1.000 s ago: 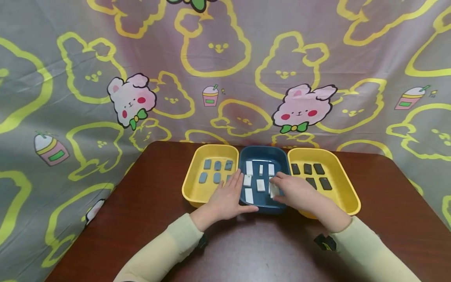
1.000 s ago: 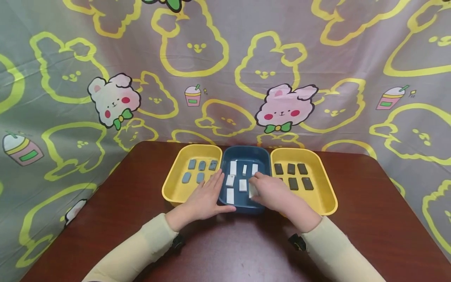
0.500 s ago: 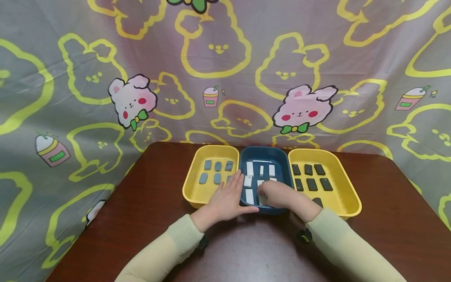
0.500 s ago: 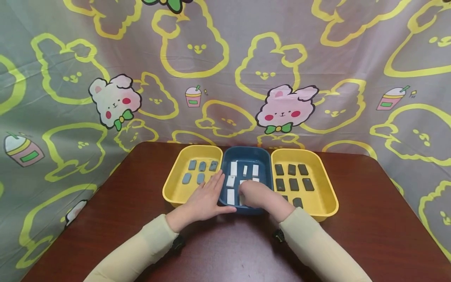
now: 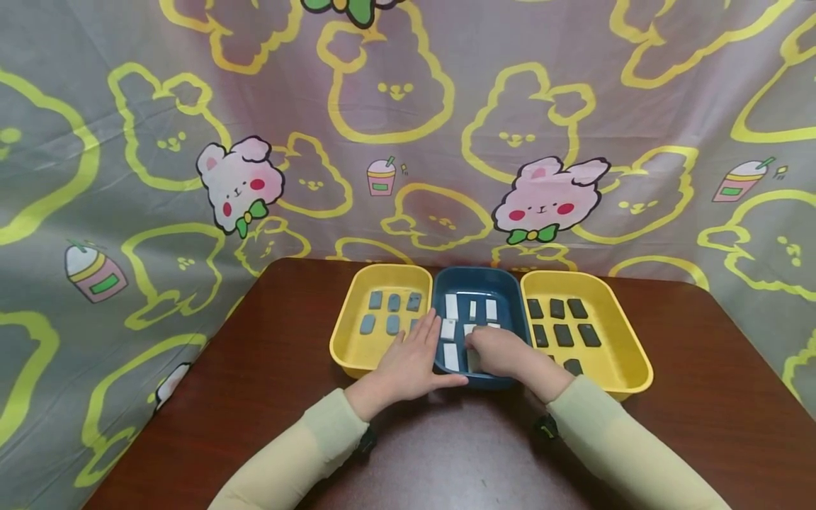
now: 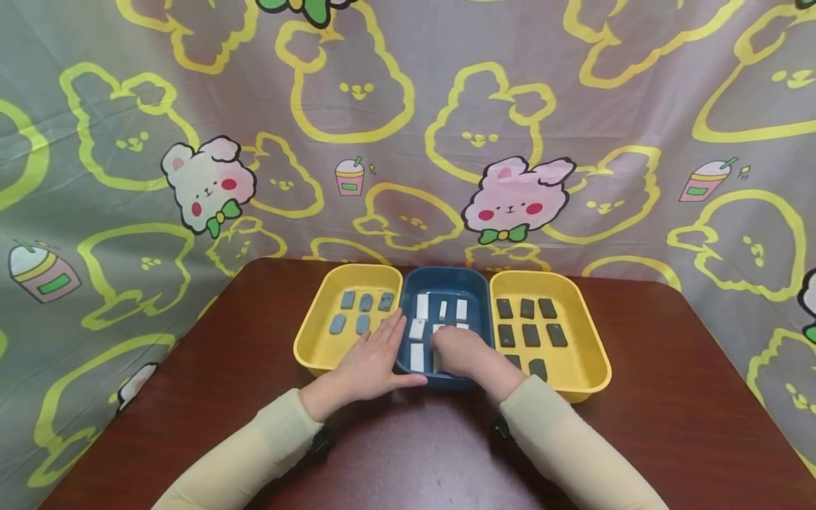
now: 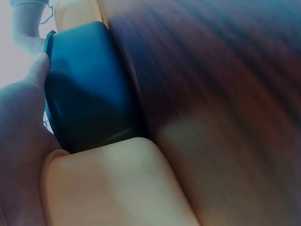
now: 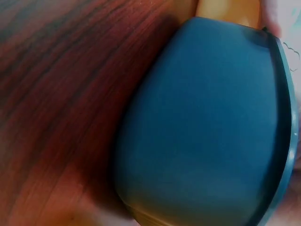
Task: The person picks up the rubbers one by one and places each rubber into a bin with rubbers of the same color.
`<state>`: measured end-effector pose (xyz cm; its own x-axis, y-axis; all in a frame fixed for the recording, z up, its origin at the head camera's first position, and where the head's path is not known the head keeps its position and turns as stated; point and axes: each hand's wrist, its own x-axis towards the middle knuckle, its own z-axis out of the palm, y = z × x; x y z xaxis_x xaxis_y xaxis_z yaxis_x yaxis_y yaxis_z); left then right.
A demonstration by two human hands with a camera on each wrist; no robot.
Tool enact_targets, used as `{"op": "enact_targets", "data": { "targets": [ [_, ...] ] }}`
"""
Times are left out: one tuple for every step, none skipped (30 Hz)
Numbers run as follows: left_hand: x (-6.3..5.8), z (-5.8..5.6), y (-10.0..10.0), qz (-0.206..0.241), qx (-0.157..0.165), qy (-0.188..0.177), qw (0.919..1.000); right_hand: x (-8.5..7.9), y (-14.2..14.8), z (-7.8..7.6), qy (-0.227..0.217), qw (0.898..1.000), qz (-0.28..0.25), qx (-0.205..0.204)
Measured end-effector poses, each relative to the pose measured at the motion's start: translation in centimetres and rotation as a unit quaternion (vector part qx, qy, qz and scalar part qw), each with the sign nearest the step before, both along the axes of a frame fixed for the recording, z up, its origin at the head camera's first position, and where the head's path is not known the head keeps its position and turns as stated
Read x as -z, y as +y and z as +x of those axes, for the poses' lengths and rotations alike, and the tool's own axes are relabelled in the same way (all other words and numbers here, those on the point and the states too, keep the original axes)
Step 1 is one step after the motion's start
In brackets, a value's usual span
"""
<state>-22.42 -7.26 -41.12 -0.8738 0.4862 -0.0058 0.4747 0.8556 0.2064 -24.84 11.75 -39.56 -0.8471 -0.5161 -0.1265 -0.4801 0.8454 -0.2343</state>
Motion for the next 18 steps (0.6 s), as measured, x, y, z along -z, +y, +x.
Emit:
{"op": "enact_targets", "data": {
  "targets": [
    [0.0,0.0,0.0,0.000,0.000,0.000,1.0000,0.0,0.0,0.0,-0.001,1.000,0.002,0.001],
    [0.0,0.0,0.0,0.001,0.000,0.000,1.0000,0.0,0.0,0.0,-0.001,1.000,0.003,0.001],
    [0.0,0.0,0.0,0.001,0.000,0.000,1.0000,0.1,0.0,0.0,0.000,1.000,0.005,0.000],
    [0.0,0.0,0.0,0.002,0.000,0.000,1.0000,0.1,0.1,-0.1,0.001,1.000,0.006,-0.002],
    [0.0,0.1,0.0,0.003,0.001,0.000,1.0000,0.1,0.2,-0.1,0.002,1.000,0.006,-0.002],
    [0.0,0.1,0.0,0.003,0.001,-0.001,1.0000,0.0,0.3,-0.1,0.003,1.000,0.007,-0.002],
    [0.0,0.1,0.0,0.003,0.001,-0.002,1.0000,-0.2,0.5,-0.1,0.005,1.000,0.008,-0.002],
    [0.0,0.1,0.0,0.005,0.001,-0.002,1.0000,-0.4,0.7,0.0,0.009,1.000,0.005,-0.001],
    [0.0,0.1,0.0,0.006,0.001,-0.004,1.0000,-0.7,1.0,0.0,0.012,1.000,0.000,0.000],
    [0.0,0.1,0.0,0.007,0.000,-0.005,1.0000,-1.1,1.3,0.1,0.014,1.000,-0.005,0.003],
    [0.0,0.1,0.0,0.008,0.000,-0.007,0.9999,-1.5,1.7,0.3,0.016,1.000,-0.012,0.007],
    [0.0,0.1,-0.1,0.010,-0.001,-0.008,0.9999,-2.0,2.1,0.4,0.019,1.000,-0.019,0.013],
    [0.0,0.1,-0.1,0.011,-0.001,-0.008,0.9999,-2.5,2.6,0.5,0.024,0.999,-0.026,0.017],
    [0.0,0.1,-0.1,0.012,-0.001,-0.007,0.9999,-2.9,3.1,0.7,0.029,0.999,-0.035,0.022],
    [0.0,0.1,-0.1,0.010,-0.001,-0.007,0.9999,-3.3,3.6,1.0,0.033,0.998,-0.039,0.029],
    [0.0,0.1,-0.1,0.007,-0.001,-0.004,1.0000,-3.7,4.2,1.2,0.037,0.998,-0.044,0.038],
    [-0.1,0.1,-0.1,0.002,0.000,-0.002,1.0000,-4.1,4.8,1.5,0.041,0.997,-0.048,0.048],
    [-0.1,0.1,-0.1,-0.002,0.003,0.002,1.0000,-4.5,5.4,1.8,0.047,0.996,-0.050,0.056]
  ]
}}
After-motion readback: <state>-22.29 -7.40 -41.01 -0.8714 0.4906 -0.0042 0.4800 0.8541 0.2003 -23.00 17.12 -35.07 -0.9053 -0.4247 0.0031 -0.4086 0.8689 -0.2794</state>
